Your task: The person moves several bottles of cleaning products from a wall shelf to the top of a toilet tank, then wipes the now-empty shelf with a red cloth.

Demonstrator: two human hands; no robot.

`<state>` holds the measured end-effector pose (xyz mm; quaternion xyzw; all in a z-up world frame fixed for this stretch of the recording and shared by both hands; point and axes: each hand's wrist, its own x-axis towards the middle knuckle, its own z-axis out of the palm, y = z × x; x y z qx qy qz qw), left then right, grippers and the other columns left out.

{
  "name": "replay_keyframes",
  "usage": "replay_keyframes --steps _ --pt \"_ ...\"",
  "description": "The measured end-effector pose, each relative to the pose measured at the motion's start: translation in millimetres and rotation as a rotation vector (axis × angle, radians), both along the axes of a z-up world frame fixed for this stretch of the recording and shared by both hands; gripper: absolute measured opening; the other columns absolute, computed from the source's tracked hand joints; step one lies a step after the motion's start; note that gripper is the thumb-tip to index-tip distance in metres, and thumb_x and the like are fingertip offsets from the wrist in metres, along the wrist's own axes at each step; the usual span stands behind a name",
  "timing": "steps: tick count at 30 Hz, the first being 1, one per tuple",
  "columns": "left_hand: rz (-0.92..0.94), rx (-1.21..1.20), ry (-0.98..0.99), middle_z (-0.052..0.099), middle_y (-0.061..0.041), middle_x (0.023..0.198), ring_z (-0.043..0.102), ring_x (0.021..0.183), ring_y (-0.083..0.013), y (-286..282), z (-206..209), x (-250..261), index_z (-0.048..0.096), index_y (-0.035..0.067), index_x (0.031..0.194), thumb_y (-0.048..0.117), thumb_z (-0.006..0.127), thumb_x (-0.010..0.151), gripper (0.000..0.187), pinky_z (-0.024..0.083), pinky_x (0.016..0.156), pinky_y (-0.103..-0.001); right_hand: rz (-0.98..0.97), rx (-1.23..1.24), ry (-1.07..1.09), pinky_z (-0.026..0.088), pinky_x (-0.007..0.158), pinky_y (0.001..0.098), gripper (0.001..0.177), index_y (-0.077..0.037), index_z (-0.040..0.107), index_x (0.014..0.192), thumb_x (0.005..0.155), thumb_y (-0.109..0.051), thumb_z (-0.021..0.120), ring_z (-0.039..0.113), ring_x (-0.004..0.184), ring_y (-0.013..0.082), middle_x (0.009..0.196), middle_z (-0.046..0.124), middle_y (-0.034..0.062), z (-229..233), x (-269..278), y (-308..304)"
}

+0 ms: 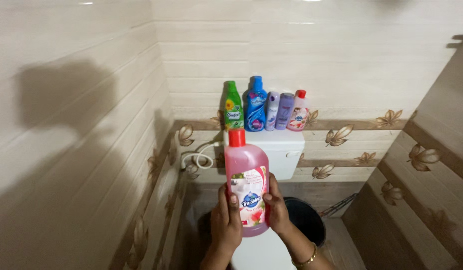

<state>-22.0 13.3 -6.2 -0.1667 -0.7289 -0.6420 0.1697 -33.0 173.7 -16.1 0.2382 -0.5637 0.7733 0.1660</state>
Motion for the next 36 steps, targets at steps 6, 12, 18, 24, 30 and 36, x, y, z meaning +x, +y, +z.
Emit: replay_keyframes --steps 6,12,18,24,30,36 --pt "-0.094 0.005 -0.005 0.076 -0.021 0.107 0.076 0.096 -0.0396 36.7 -7.6 -38.1 0.05 0.009 0.14 0.052 0.034 0.102 0.059 0.058 0.079 -0.046 -0.028 -0.132 -0.049 0.04 0.108 0.0361 0.076 0.0 0.034 0.152 0.086 -0.028 0.062 0.052 0.128 0.023 0.139 0.055 0.0146 -25.9 -34.2 36.2" --pt "-0.205 -0.192 0.012 0.075 -0.021 0.107 0.073 0.095 -0.0421 70.2 -3.9 -79.4 0.042 0.011 0.145 0.049 0.042 0.1 0.059 0.055 0.079 -0.049 -0.158 -0.064 -0.118 0.045 0.102 0.0362 0.084 -0.005 0.03 0.155 0.081 -0.007 0.069 0.055 0.121 0.0209 0.134 0.056 0.0124 -53.4 -76.1 92.2" --pt "-0.315 -0.425 0.135 0.074 -0.022 0.111 0.071 0.096 -0.0445 104.9 19.7 -132.0 0.032 0.007 0.145 0.043 0.063 0.096 0.068 0.055 0.077 -0.052 -0.072 -0.191 0.053 0.043 0.106 0.0373 0.081 -0.001 0.032 0.156 0.084 -0.015 0.066 0.055 0.126 0.023 0.14 0.056 0.0133 -55.9 -142.7 150.1" --pt "-0.342 -0.408 0.051 0.071 -0.023 0.113 0.069 0.101 -0.0445 162.4 13.2 -195.5 0.028 0.009 0.151 0.044 0.065 0.097 0.075 0.056 0.08 -0.051 -0.29 0.079 -0.075 0.043 0.104 0.035 0.078 -0.002 0.035 0.153 0.084 -0.015 0.069 0.055 0.122 0.0201 0.135 0.056 0.0117 -57.4 -189.3 212.4" --pt "-0.477 -0.366 -0.007 0.074 -0.019 0.113 0.073 0.104 -0.0392 170.0 -15.2 -259.4 0.031 0.011 0.152 0.046 0.066 0.095 0.076 0.057 0.085 -0.046 -0.264 0.246 -0.195 0.051 0.082 0.0297 0.078 -0.008 0.032 0.152 0.085 -0.007 0.07 0.058 0.104 0.0167 0.125 0.059 0.009 -58.7 -218.6 233.2" --pt "-0.54 -0.269 0.121 0.076 -0.018 0.116 0.071 0.107 -0.0394 154.4 -39.3 -333.3 0.035 0.008 0.152 0.044 0.069 0.092 0.077 0.055 0.088 -0.047 -0.46 0.314 -0.245 0.056 0.071 0.0345 0.071 -0.004 0.043 0.147 0.084 -0.004 0.074 0.061 0.092 0.0206 0.117 0.064 0.0121 -68.5 -265.8 208.5"
